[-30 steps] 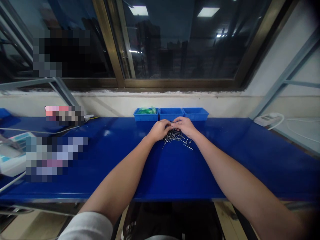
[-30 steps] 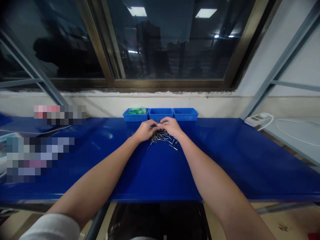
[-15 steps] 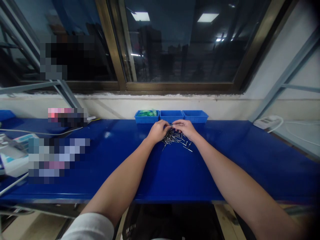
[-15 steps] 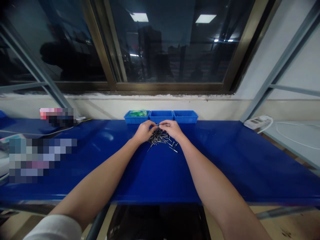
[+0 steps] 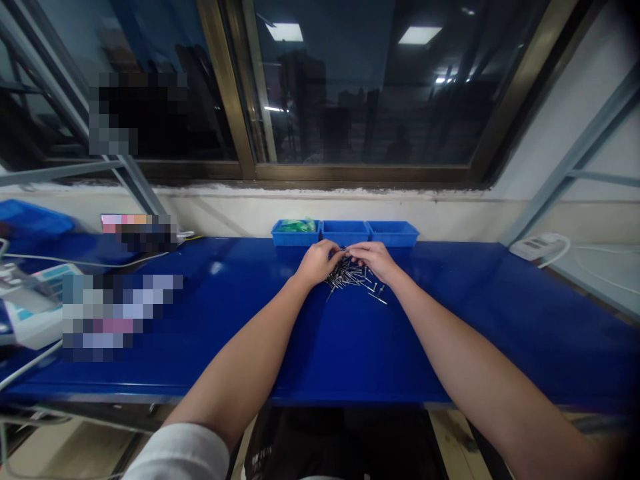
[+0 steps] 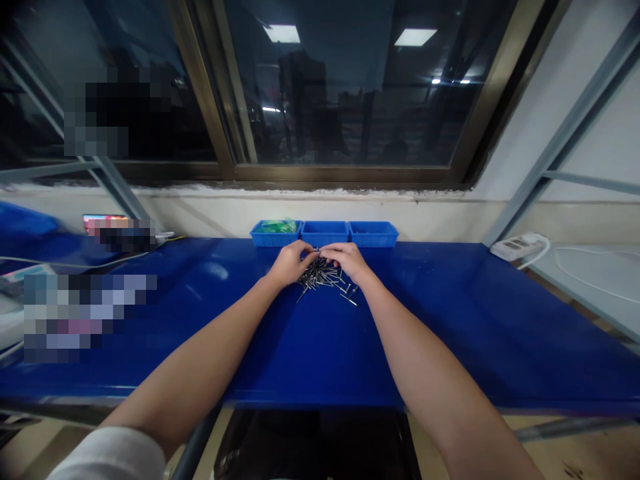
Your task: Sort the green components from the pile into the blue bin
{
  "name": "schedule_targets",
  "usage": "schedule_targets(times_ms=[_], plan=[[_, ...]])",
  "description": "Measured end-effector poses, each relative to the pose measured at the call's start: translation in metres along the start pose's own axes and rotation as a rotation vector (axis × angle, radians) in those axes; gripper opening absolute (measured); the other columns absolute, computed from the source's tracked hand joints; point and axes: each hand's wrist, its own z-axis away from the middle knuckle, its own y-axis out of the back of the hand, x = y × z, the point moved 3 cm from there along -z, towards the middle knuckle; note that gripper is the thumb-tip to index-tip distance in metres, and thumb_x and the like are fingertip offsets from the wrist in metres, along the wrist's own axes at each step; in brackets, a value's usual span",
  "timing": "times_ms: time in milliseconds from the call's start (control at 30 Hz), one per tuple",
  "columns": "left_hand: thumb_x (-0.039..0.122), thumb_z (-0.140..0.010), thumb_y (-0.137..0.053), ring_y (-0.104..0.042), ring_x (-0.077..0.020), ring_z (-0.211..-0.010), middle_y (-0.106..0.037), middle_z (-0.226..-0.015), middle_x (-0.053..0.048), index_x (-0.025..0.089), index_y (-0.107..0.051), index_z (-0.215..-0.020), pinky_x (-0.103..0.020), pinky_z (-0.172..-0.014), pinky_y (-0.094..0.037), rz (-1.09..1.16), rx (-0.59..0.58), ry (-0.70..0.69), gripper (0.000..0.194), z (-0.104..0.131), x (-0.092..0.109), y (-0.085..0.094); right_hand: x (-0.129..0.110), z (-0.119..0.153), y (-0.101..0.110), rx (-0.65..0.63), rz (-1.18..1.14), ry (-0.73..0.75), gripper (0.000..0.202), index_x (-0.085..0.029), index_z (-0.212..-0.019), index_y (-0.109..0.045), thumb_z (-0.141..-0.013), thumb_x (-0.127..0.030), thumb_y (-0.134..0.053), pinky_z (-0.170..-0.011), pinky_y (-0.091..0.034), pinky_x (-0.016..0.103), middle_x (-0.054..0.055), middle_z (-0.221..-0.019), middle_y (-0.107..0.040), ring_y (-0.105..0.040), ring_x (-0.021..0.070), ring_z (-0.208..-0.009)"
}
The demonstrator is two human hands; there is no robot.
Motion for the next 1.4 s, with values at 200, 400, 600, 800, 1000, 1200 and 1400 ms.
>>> schedule_targets(times_ms=[200, 400, 600, 800, 1000, 1200, 1400], plan=[[0.042, -0.082, -0.056, -0.059, -0.0203, -0.092, -0.063, -0.095, -0.008, 0.016, -0.059, -0.098, -0.033, -0.084, -0.047, -0.06, 0.038, 0.03, 0.031, 0.002, -0.007, 0.002, -0.009, 0.002, 0.009, 0.124, 0.324, 0.095, 0.03, -0.017, -0.091, -0.072, -0.068, -0.036, -0.065, -0.065, -0.046, 0.031, 0.006, -0.082, -0.071, -0.06, 0.0178, -0.07], [0.045, -0.084, -0.05, -0.057, -0.0238, -0.1, -0.06, -0.106, -0.011, 0.015, -0.058, -0.107, -0.036, -0.09, -0.045, -0.204, 0.017, 0.203, 0.038, 0.006, -0.023, -0.001, -0.023, 0.006, 0.014, 0.269, 0.978, 0.333, 0.041, -0.019, -0.113, -0.064, -0.076, -0.033, -0.055, -0.089, -0.041, 0.038, 0.006, -0.107, -0.067, -0.053, 0.0231, -0.098], [0.05, -0.086, -0.042, -0.056, -0.0239, -0.103, -0.057, -0.109, -0.011, 0.015, -0.058, -0.108, -0.036, -0.092, -0.043, -0.23, -0.073, 0.257, 0.044, 0.007, -0.024, -0.006, -0.02, -0.001, 0.008, 0.177, 1.334, 0.312, 0.052, -0.021, -0.128, -0.052, -0.079, -0.039, -0.05, -0.09, -0.033, 0.045, 0.003, -0.129, -0.055, -0.041, 0.029, -0.107], [0.053, -0.086, -0.041, -0.055, -0.0253, -0.104, -0.057, -0.111, -0.012, 0.015, -0.058, -0.11, -0.037, -0.091, -0.042, -0.246, -0.135, 0.281, 0.047, 0.008, -0.026, -0.009, -0.014, -0.014, 0.013, 0.109, 1.417, 0.187, 0.057, -0.021, -0.133, -0.045, -0.079, -0.039, -0.049, -0.089, -0.03, 0.048, 0.005, -0.138, -0.045, -0.035, 0.0331, -0.111], [0.06, -0.083, -0.041, -0.054, -0.0295, -0.108, -0.057, -0.115, -0.017, 0.013, -0.057, -0.113, -0.042, -0.092, -0.041, -0.184, -0.185, 0.286, 0.058, 0.009, -0.024, -0.009, -0.007, -0.006, 0.015, 0.186, 1.286, 0.177, 0.059, -0.02, -0.134, -0.043, -0.079, -0.041, -0.051, -0.092, -0.03, 0.048, 0.01, -0.141, -0.04, -0.033, 0.0337, -0.115], [0.075, -0.072, -0.04, -0.031, -0.0355, -0.131, -0.038, -0.141, -0.017, 0.016, -0.046, -0.129, -0.048, -0.104, -0.026, -0.156, -0.381, 0.291, 0.082, 0.016, -0.019, -0.016, 0.007, -0.002, 0.017, 0.211, 1.154, 0.045, 0.045, -0.02, -0.11, -0.063, -0.079, -0.05, -0.049, -0.089, -0.034, 0.042, 0.011, -0.111, -0.057, -0.044, 0.0288, -0.105], [0.079, -0.069, -0.039, -0.019, -0.0359, -0.136, -0.027, -0.147, -0.017, 0.018, -0.039, -0.135, -0.051, -0.108, -0.018, -0.185, -0.464, 0.288, 0.09, 0.018, -0.016, -0.023, 0.021, -0.007, 0.008, 0.077, 1.214, -0.072, 0.061, -0.022, -0.127, -0.051, -0.08, -0.059, -0.042, -0.09, -0.032, 0.048, 0.013, -0.128, -0.048, -0.039, 0.0347, -0.113]])
